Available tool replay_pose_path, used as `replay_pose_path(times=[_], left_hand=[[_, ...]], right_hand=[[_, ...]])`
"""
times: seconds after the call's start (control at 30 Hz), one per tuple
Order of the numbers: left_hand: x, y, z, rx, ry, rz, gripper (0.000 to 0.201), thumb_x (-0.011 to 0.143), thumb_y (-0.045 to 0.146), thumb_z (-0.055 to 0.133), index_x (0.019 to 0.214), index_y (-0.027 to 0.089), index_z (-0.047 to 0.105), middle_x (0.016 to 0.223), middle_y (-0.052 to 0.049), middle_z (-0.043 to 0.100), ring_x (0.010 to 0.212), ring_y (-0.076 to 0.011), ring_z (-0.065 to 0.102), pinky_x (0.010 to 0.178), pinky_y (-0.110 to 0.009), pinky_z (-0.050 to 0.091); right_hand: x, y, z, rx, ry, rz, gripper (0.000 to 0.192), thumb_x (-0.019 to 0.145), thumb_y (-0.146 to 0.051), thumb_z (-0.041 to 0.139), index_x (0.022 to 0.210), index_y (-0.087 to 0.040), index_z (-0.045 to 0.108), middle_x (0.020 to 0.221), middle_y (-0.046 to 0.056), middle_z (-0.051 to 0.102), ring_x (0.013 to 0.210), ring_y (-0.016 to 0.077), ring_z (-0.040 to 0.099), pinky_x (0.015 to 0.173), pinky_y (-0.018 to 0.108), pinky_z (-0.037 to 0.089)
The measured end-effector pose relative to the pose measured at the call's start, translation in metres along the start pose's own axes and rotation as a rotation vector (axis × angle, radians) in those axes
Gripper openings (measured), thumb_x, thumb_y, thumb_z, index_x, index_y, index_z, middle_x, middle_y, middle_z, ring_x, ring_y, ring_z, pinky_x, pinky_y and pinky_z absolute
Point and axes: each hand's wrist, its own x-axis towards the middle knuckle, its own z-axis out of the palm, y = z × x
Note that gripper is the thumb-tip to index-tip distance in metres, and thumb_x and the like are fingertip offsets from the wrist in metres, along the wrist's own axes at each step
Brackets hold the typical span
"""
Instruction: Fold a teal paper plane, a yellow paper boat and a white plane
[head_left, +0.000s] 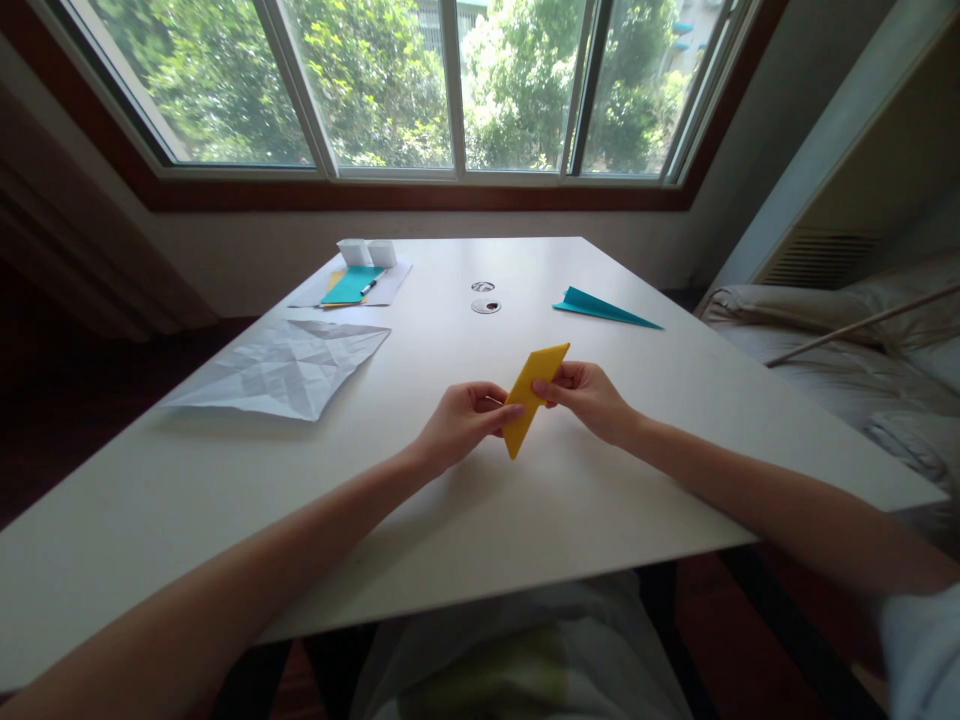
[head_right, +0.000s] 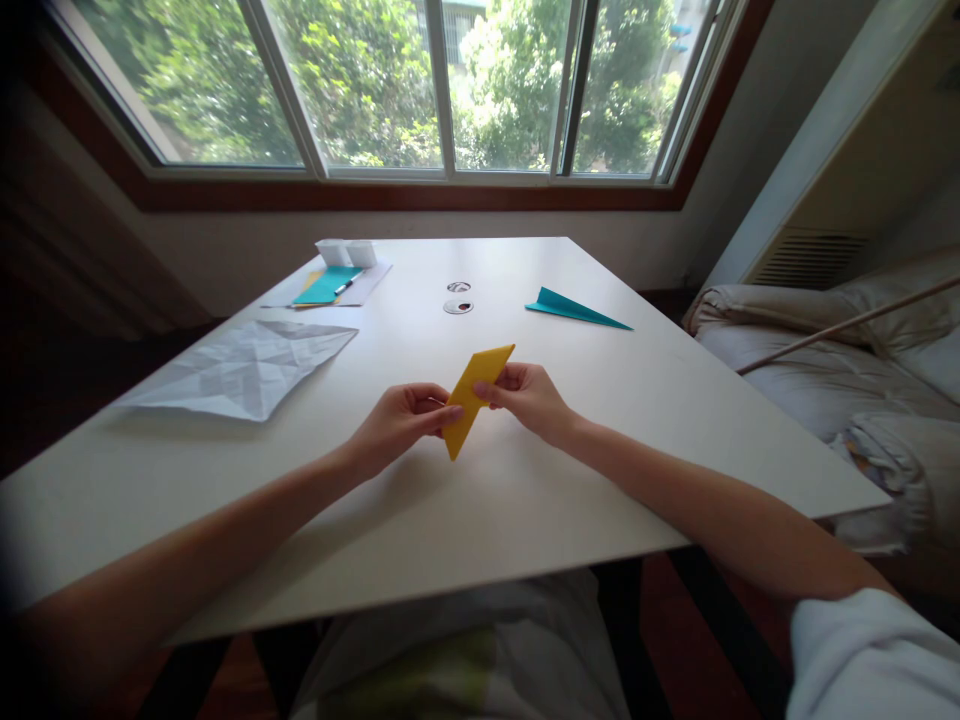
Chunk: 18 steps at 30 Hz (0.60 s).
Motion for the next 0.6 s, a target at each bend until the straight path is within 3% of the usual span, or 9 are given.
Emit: replay_pose_path(times=[0.17,0.43,0.6], left_hand=[[0.0,0.001,0.002,-0.034,0.025,-0.025,0.032,0.06,0.039,0.076,0.067,0.012,0.059,0.068,-0.003,0.066,0.064,-0.0164,0.063,0.056,-0.028,0.054],[0.001,-0.009,0.003,0.102,-0.062,0.059,0.026,0.067,0.036,0.071,0.067,0.014,0.057,0.063,-0.001,0.063,0.057,-0.0126,0.06,0.052,-0.022,0.047],[-0.001,-0.006,0.007,0.185,-0.022,0.13,0.026,0.071,0.037,0.066,0.065,0.014,0.056,0.058,0.001,0.058,0.053,-0.0099,0.053,0.048,-0.019,0.04]], right_hand=[[0.001,0.004,0.003,0.072,-0.008,0.043,0.029,0.06,-0.039,0.074,0.078,-0.017,0.067,0.076,0.003,0.065,0.064,0.0117,0.055,0.059,0.026,0.043],[-0.005,0.006,0.013,0.188,0.012,0.114,0.023,0.056,-0.033,0.077,0.066,-0.017,0.064,0.069,0.0,0.063,0.063,0.0121,0.055,0.062,0.027,0.044],[-0.005,0.006,0.01,0.229,-0.013,0.077,0.018,0.057,-0.029,0.077,0.066,-0.017,0.066,0.068,-0.002,0.063,0.064,0.0109,0.055,0.066,0.027,0.044]])
